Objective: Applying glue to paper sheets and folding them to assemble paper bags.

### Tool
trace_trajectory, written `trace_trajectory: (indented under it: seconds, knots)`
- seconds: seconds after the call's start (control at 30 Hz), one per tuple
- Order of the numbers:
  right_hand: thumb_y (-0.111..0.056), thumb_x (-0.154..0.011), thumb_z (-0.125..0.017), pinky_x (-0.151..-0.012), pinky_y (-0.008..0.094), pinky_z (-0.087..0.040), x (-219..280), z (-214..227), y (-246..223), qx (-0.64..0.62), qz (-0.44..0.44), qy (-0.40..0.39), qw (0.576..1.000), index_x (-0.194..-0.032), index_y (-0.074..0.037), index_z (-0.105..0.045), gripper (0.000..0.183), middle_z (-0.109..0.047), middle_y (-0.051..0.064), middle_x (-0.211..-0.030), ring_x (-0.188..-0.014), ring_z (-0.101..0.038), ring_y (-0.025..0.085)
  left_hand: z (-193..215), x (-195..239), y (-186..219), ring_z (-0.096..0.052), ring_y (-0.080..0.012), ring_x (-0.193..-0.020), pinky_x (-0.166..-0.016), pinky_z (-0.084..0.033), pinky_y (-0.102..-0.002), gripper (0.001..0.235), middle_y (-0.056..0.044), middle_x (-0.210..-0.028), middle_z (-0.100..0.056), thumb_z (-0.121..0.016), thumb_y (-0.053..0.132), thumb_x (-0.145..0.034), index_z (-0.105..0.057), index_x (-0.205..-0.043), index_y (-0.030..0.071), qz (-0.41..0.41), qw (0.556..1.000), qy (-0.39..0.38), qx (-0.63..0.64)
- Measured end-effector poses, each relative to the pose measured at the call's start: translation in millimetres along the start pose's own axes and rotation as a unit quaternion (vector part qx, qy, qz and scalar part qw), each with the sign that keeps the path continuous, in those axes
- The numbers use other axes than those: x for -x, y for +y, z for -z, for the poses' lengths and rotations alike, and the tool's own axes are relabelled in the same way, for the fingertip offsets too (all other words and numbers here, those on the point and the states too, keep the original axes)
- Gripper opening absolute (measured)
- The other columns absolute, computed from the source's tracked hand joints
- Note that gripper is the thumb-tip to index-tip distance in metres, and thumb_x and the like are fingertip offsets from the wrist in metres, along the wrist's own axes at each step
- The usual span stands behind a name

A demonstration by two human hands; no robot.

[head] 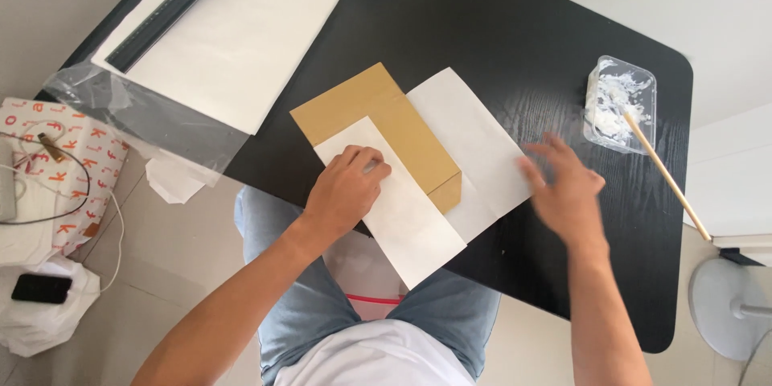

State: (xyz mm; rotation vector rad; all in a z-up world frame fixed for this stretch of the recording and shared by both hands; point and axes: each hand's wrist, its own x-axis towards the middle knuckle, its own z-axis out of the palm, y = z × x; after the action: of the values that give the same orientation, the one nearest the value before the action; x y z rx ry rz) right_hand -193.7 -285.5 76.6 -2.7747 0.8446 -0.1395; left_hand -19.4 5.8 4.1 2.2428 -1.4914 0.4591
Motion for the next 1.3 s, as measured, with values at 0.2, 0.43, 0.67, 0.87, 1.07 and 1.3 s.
trace_trajectory:
  seconds: [0.2, 0.43, 0.67, 0.87, 1.07, 1.3]
  knots:
    - [-0.044, -0.097, -0.066, -0.095, 0.042, -0.046, 7, 3, 107, -0.180, -0.247, 0.012, 0.952, -0.136, -0.007, -0.066, 0.054, -0.069, 0.015, -0.124, -0.113, -0.064, 0.028, 0, -1, -1, -0.060, -0.0268, -0.102, -0.078, -0.056, -0.035, 0.016, -0.008, -0.109, -0.066, -0.067, -0.001, -0.087, -0.071, -0.098, 0.010, 0.017, 0.999, -0.010, 0.030]
    - [-0.053, -0.117, -0.055, -0.085, 0.033, -0.041, -21, -32, 250, -0.239, -0.226, 0.175, 0.928, -0.133, -0.005, -0.053, 0.050, -0.061, 0.006, -0.112, -0.098, -0.054, 0.017, 20, -32, 4, -0.059, -0.0261, -0.087, -0.073, -0.053, -0.036, 0.008, -0.008, -0.096, -0.065, -0.068, 0.005, -0.092, -0.075, -0.096, 0.006, 0.045, 0.986, -0.015, 0.157]
    - [-0.063, -0.089, -0.073, -0.097, 0.028, -0.062, -92, -28, 280, -0.623, -0.221, 0.254, 0.706, -0.127, -0.028, -0.053, 0.055, -0.071, 0.007, -0.143, -0.128, -0.079, 0.021, 29, -91, 11, -0.063, -0.0234, -0.099, -0.083, -0.049, -0.040, 0.020, -0.001, -0.102, -0.068, -0.057, 0.018, -0.096, -0.077, -0.097, 0.015, 0.070, 0.954, -0.074, 0.283]
    - [-0.046, -0.103, -0.047, -0.060, 0.022, -0.067, -123, -28, 245, -0.615, -0.238, 0.245, 0.710, -0.115, -0.018, -0.064, 0.035, -0.077, 0.007, -0.116, -0.079, -0.084, 0.018, 9, -141, 26, -0.066, -0.0163, -0.083, -0.075, -0.054, -0.033, 0.020, -0.003, -0.104, -0.070, -0.060, 0.022, -0.095, -0.077, -0.100, 0.012, 0.074, 0.932, -0.070, 0.348]
    - [-0.039, -0.113, -0.044, -0.050, 0.021, -0.039, -123, -11, 192, -0.414, -0.170, 0.241, 0.861, -0.107, -0.019, -0.067, 0.031, -0.059, -0.005, -0.086, -0.063, -0.056, 0.005, -47, -222, 39, -0.060, -0.0141, -0.068, -0.071, -0.049, -0.032, 0.015, 0.002, -0.077, -0.067, -0.057, 0.015, -0.089, -0.072, -0.090, 0.017, 0.041, 0.923, -0.023, 0.383]
    - [-0.017, -0.112, -0.051, -0.069, 0.024, -0.052, -117, 47, 146, -0.332, -0.084, 0.222, 0.913, -0.109, -0.011, -0.050, 0.007, -0.073, 0.005, -0.092, -0.069, -0.066, 0.012, -151, -289, 57, -0.074, -0.0289, -0.096, -0.086, -0.055, -0.039, 0.031, -0.005, -0.094, -0.081, -0.050, 0.017, -0.090, -0.079, -0.098, 0.010, 0.104, 0.922, -0.084, 0.364]
